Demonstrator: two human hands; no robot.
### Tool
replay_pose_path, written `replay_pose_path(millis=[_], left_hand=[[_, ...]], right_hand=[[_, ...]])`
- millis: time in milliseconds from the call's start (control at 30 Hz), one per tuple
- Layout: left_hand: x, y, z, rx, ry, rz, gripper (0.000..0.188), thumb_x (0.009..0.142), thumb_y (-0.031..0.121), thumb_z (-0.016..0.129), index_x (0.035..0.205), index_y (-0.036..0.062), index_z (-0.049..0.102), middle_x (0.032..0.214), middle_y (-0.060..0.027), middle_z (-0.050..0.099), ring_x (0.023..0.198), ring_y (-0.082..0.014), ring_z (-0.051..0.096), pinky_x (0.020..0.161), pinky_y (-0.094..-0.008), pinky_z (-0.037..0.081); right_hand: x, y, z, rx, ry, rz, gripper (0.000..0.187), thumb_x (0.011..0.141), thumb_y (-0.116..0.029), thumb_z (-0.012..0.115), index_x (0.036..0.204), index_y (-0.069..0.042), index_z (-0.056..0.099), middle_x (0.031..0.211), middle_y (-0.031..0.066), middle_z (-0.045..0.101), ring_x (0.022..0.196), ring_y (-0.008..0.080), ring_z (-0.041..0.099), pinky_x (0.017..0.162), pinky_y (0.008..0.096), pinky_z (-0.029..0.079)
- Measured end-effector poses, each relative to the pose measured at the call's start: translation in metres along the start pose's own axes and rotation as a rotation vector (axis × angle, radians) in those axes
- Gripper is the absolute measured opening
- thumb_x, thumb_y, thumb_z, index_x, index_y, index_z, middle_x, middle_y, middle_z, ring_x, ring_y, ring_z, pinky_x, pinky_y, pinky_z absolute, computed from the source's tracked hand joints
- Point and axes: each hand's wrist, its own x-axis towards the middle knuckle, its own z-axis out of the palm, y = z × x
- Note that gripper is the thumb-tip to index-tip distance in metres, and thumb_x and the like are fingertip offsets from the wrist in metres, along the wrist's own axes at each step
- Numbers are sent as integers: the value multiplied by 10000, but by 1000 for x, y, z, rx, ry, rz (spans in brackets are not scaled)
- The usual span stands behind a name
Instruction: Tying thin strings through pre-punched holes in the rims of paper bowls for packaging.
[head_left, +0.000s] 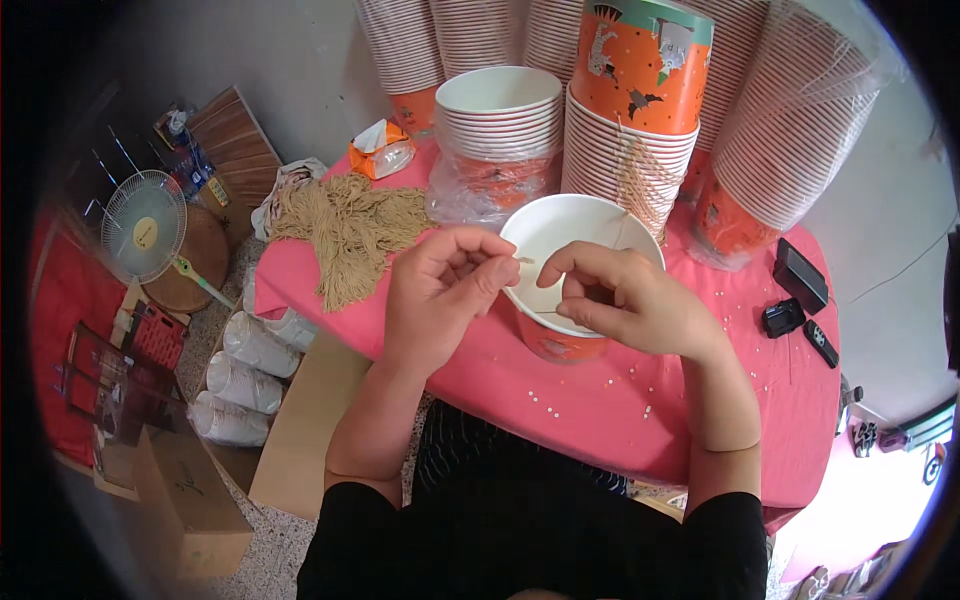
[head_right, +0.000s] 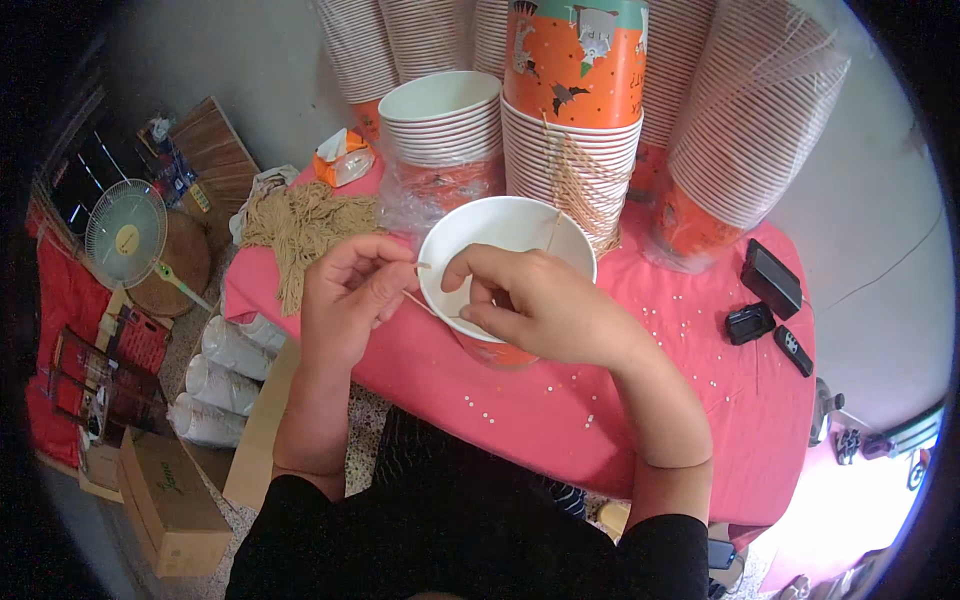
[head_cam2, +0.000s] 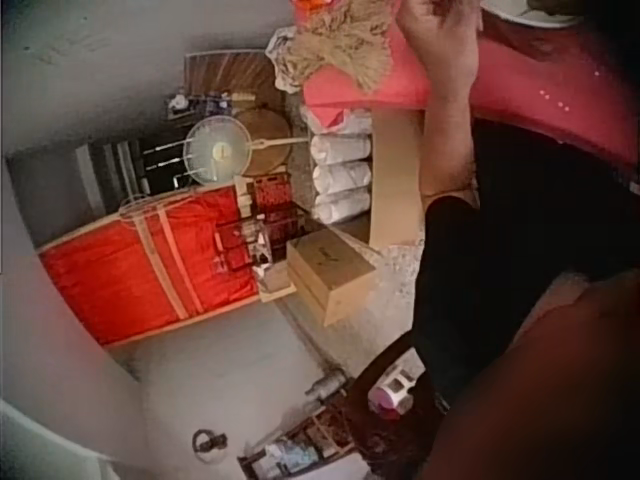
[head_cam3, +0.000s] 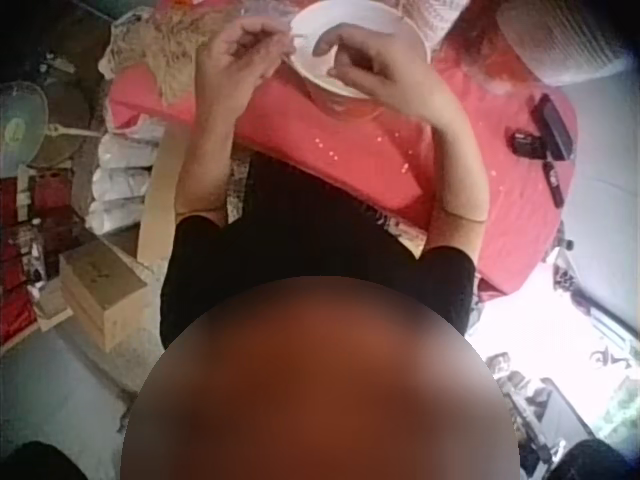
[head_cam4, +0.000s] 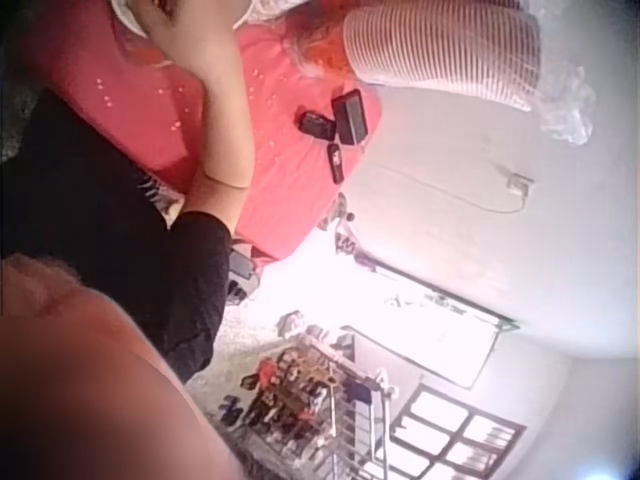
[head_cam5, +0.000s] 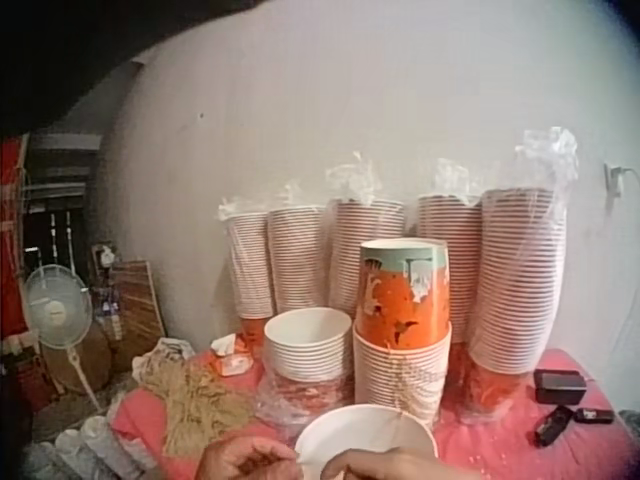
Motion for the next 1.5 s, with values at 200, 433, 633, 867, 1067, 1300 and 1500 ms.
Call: replay_pose_path(millis=[200, 433, 633, 867, 1067, 1300, 1500], left_hand=[[0, -4, 3, 24, -29, -44, 160, 900, 58, 688, 1020, -28, 626, 802, -25, 665, 635, -23, 535, 537, -169, 413], [-7, -5, 12, 27, -117, -65, 118, 899, 43, 683, 987, -28, 652, 821, -20, 673, 724, -38, 600, 611, -184, 480], [-8, -6, 18, 66, -182, -102, 109, 899, 55, 685, 968, -27, 664, 798, -8, 670, 696, -28, 591, 584, -185, 473], [-3, -13, 1, -138, -161, -212, 143, 932, 104, 653, 998, -22, 645, 809, -40, 667, 574, -27, 506, 500, -182, 391], [-3, -19, -2, -299, -159, -238, 141, 952, 107, 624, 1005, -23, 621, 801, -66, 654, 540, -26, 435, 464, -181, 318], [-4, -20, -2, -343, -204, -236, 119, 958, 102, 602, 1005, -6, 596, 819, -69, 659, 548, -20, 418, 474, -176, 312], [-10, -22, -6, -136, -256, -125, 139, 931, 81, 631, 1040, -4, 616, 829, -35, 658, 682, -37, 550, 596, -178, 442]], right_hand=[[-7, -1, -9, 469, -52, 2, 301, 839, 34, 640, 1126, -35, 579, 779, -35, 547, 668, 20, 467, 579, 196, 366], [-7, -11, -4, 280, 60, 14, 304, 837, 80, 643, 1118, -18, 584, 860, -26, 579, 768, 15, 526, 651, 174, 418], [-3, -10, 1, 209, 82, -18, 238, 858, 48, 637, 1082, -27, 604, 853, -39, 565, 753, 14, 503, 637, 187, 407], [5, 5, 2, -195, 318, -245, 179, 790, 19, 692, 956, -35, 653, 835, 23, 614, 713, 109, 563, 567, 235, 434], [9, 3, 13, -372, 315, -349, 145, 757, -113, 745, 842, -42, 651, 737, 84, 640, 678, 247, 652, 549, 357, 486], [10, 3, 13, -408, 303, -379, 90, 765, -78, 692, 808, -38, 625, 717, 96, 610, 662, 282, 627, 570, 387, 477], [5, -5, 0, -403, 339, -366, 106, 748, -39, 673, 809, -31, 588, 716, 94, 587, 645, 275, 611, 561, 379, 470]])
